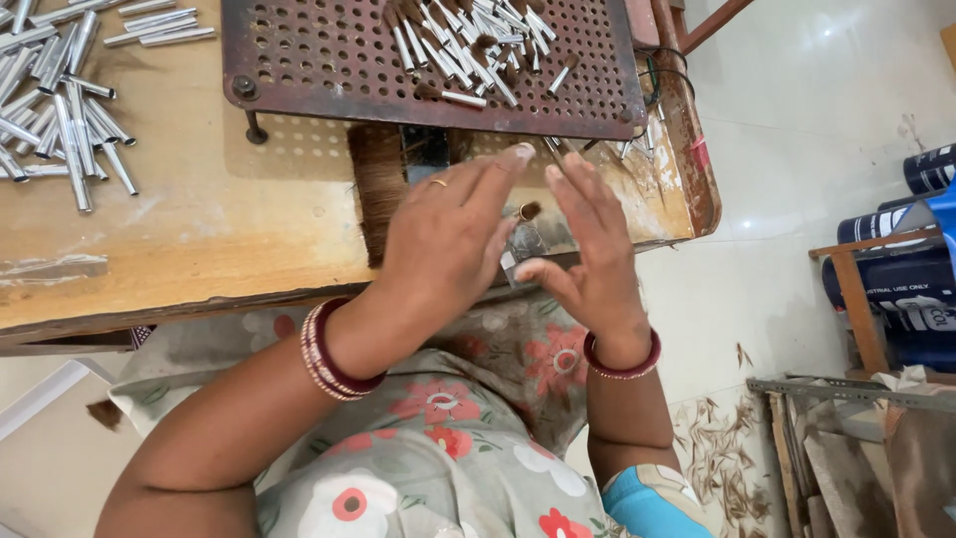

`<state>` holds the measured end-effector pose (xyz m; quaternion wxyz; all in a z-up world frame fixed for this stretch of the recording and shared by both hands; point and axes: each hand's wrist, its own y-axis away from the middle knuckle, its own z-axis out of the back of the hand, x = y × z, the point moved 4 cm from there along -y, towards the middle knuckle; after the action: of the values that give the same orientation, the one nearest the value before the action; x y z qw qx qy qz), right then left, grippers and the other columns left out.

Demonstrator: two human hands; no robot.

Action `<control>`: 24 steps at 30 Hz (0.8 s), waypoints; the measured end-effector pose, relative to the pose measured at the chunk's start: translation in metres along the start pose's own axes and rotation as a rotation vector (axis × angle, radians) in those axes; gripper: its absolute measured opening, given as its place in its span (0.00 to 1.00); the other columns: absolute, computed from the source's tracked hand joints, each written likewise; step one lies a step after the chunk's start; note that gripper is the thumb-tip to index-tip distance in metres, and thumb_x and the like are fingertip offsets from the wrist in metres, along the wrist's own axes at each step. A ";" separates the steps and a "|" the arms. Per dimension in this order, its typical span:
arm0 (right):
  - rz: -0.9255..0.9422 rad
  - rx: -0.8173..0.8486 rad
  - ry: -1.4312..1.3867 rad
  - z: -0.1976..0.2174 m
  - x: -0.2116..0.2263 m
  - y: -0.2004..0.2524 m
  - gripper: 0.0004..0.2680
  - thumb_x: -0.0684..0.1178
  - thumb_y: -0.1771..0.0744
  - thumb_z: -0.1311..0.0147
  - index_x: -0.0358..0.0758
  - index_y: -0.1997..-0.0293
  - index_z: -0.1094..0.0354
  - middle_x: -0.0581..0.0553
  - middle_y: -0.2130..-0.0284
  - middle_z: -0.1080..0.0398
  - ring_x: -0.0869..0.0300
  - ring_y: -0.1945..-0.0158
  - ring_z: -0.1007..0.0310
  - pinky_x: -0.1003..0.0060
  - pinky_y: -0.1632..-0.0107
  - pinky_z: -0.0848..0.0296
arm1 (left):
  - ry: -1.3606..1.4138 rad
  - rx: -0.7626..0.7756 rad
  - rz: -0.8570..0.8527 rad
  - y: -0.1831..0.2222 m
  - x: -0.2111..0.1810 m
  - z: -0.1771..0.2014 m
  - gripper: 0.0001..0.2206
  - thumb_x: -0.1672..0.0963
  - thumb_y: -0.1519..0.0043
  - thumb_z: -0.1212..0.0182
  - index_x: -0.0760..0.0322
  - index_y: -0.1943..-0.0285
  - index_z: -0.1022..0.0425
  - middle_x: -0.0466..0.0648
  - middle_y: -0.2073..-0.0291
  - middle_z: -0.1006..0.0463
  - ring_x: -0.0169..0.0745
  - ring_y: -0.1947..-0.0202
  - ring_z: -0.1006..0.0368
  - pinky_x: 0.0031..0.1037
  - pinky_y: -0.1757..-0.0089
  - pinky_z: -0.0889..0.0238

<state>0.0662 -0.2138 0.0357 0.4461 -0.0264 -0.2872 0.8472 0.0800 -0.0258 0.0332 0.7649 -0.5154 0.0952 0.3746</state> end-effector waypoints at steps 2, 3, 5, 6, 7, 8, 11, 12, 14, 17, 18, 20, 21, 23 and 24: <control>0.000 0.040 0.046 -0.016 -0.005 0.010 0.34 0.70 0.35 0.43 0.35 0.27 0.43 0.33 0.29 0.42 0.38 0.26 0.43 0.45 0.26 0.43 | 0.027 -0.040 0.024 0.001 0.004 0.021 0.24 0.59 0.40 0.33 0.65 0.34 0.33 0.56 0.48 0.21 0.57 0.48 0.23 0.41 0.50 0.32; -0.003 0.075 0.094 -0.025 -0.007 0.017 0.34 0.72 0.35 0.44 0.36 0.26 0.45 0.34 0.28 0.44 0.38 0.26 0.44 0.44 0.25 0.45 | 0.055 -0.076 0.042 0.002 0.006 0.032 0.21 0.59 0.38 0.32 0.65 0.36 0.31 0.55 0.47 0.22 0.57 0.46 0.24 0.40 0.50 0.32; -0.013 -0.030 0.131 -0.022 -0.006 0.021 0.34 0.72 0.34 0.46 0.36 0.25 0.45 0.35 0.28 0.43 0.40 0.26 0.43 0.44 0.25 0.45 | 0.047 -0.121 0.062 0.011 0.012 0.043 0.18 0.59 0.36 0.32 0.66 0.38 0.30 0.56 0.47 0.22 0.58 0.46 0.24 0.40 0.49 0.31; -0.021 -0.135 0.170 -0.017 -0.006 0.022 0.34 0.72 0.34 0.48 0.35 0.25 0.46 0.36 0.28 0.43 0.42 0.27 0.41 0.44 0.25 0.44 | 0.039 -0.168 0.081 0.014 0.015 0.050 0.15 0.60 0.34 0.32 0.67 0.39 0.29 0.56 0.48 0.22 0.59 0.47 0.24 0.39 0.48 0.31; -0.024 -0.137 0.169 -0.018 -0.001 0.019 0.34 0.72 0.34 0.48 0.35 0.25 0.46 0.36 0.28 0.43 0.42 0.27 0.41 0.44 0.25 0.44 | 0.038 -0.165 0.080 0.019 0.017 0.053 0.15 0.60 0.34 0.32 0.67 0.39 0.29 0.56 0.48 0.22 0.59 0.47 0.24 0.39 0.48 0.31; -0.012 -0.065 0.255 -0.021 0.005 0.015 0.32 0.70 0.35 0.45 0.37 0.28 0.43 0.36 0.31 0.40 0.42 0.29 0.39 0.44 0.27 0.43 | 0.074 -0.215 0.099 0.025 0.020 0.059 0.13 0.59 0.31 0.33 0.69 0.42 0.29 0.57 0.49 0.23 0.56 0.48 0.23 0.36 0.49 0.30; -0.070 -0.112 0.168 -0.025 0.003 0.014 0.27 0.64 0.34 0.41 0.36 0.32 0.39 0.36 0.38 0.33 0.44 0.36 0.33 0.48 0.33 0.37 | 0.114 -0.298 0.118 0.031 0.024 0.073 0.07 0.60 0.27 0.36 0.69 0.47 0.29 0.57 0.51 0.22 0.53 0.51 0.22 0.33 0.50 0.29; -0.132 -0.220 -0.013 -0.023 -0.003 0.015 0.23 0.61 0.31 0.39 0.34 0.34 0.37 0.36 0.41 0.30 0.45 0.39 0.29 0.53 0.36 0.33 | 0.114 -0.332 0.130 0.033 0.026 0.078 0.03 0.61 0.27 0.38 0.69 0.50 0.28 0.57 0.52 0.22 0.52 0.52 0.21 0.33 0.50 0.29; -0.276 -0.135 -0.129 -0.035 -0.020 0.010 0.17 0.57 0.33 0.37 0.36 0.44 0.32 0.40 0.52 0.27 0.49 0.50 0.26 0.57 0.45 0.29 | 0.138 -0.343 0.170 0.038 0.032 0.082 0.05 0.61 0.28 0.38 0.69 0.56 0.29 0.57 0.53 0.21 0.51 0.52 0.22 0.33 0.50 0.30; -0.327 -0.150 -0.207 -0.041 -0.017 0.005 0.10 0.50 0.35 0.34 0.36 0.56 0.26 0.44 0.65 0.24 0.54 0.62 0.24 0.60 0.54 0.28 | 0.166 -0.378 0.193 0.045 0.044 0.082 0.08 0.60 0.28 0.37 0.71 0.57 0.30 0.58 0.53 0.22 0.49 0.53 0.23 0.31 0.50 0.32; -0.234 -0.241 -0.166 -0.038 -0.009 0.003 0.08 0.47 0.35 0.34 0.36 0.58 0.26 0.44 0.66 0.24 0.54 0.64 0.26 0.60 0.54 0.30 | 0.170 -0.408 0.187 0.046 0.048 0.081 0.08 0.60 0.27 0.36 0.72 0.53 0.30 0.57 0.52 0.22 0.47 0.52 0.24 0.29 0.49 0.33; -0.207 -0.227 -0.147 -0.044 -0.016 0.001 0.08 0.47 0.36 0.32 0.36 0.60 0.27 0.45 0.68 0.25 0.54 0.64 0.27 0.60 0.55 0.31 | 0.276 -0.414 0.240 0.053 0.064 0.075 0.08 0.60 0.26 0.37 0.72 0.55 0.30 0.55 0.55 0.22 0.43 0.51 0.23 0.27 0.48 0.32; -0.190 -0.202 -0.132 -0.048 -0.019 0.004 0.09 0.48 0.36 0.31 0.36 0.63 0.27 0.45 0.70 0.25 0.54 0.65 0.27 0.59 0.55 0.32 | 0.382 -0.411 0.306 0.059 0.073 0.071 0.09 0.60 0.24 0.38 0.71 0.57 0.30 0.53 0.58 0.23 0.40 0.51 0.23 0.25 0.48 0.31; -0.228 -0.251 -0.156 -0.044 -0.015 0.005 0.08 0.48 0.36 0.31 0.37 0.63 0.27 0.46 0.70 0.25 0.54 0.65 0.27 0.60 0.56 0.31 | 0.316 -0.370 0.284 0.061 0.074 0.072 0.10 0.61 0.24 0.37 0.70 0.60 0.30 0.53 0.57 0.22 0.38 0.53 0.24 0.25 0.49 0.32; -0.262 -0.298 -0.182 -0.042 -0.015 0.005 0.08 0.48 0.35 0.32 0.37 0.63 0.27 0.46 0.70 0.25 0.55 0.66 0.27 0.60 0.56 0.30 | 0.248 -0.333 0.263 0.062 0.074 0.071 0.11 0.62 0.25 0.37 0.70 0.62 0.30 0.53 0.57 0.20 0.37 0.54 0.25 0.24 0.50 0.33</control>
<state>0.0841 -0.2081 -0.0050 0.5159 0.0221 -0.4493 0.7290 0.0734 0.0826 -0.0185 0.5966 -0.6595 0.1917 0.4152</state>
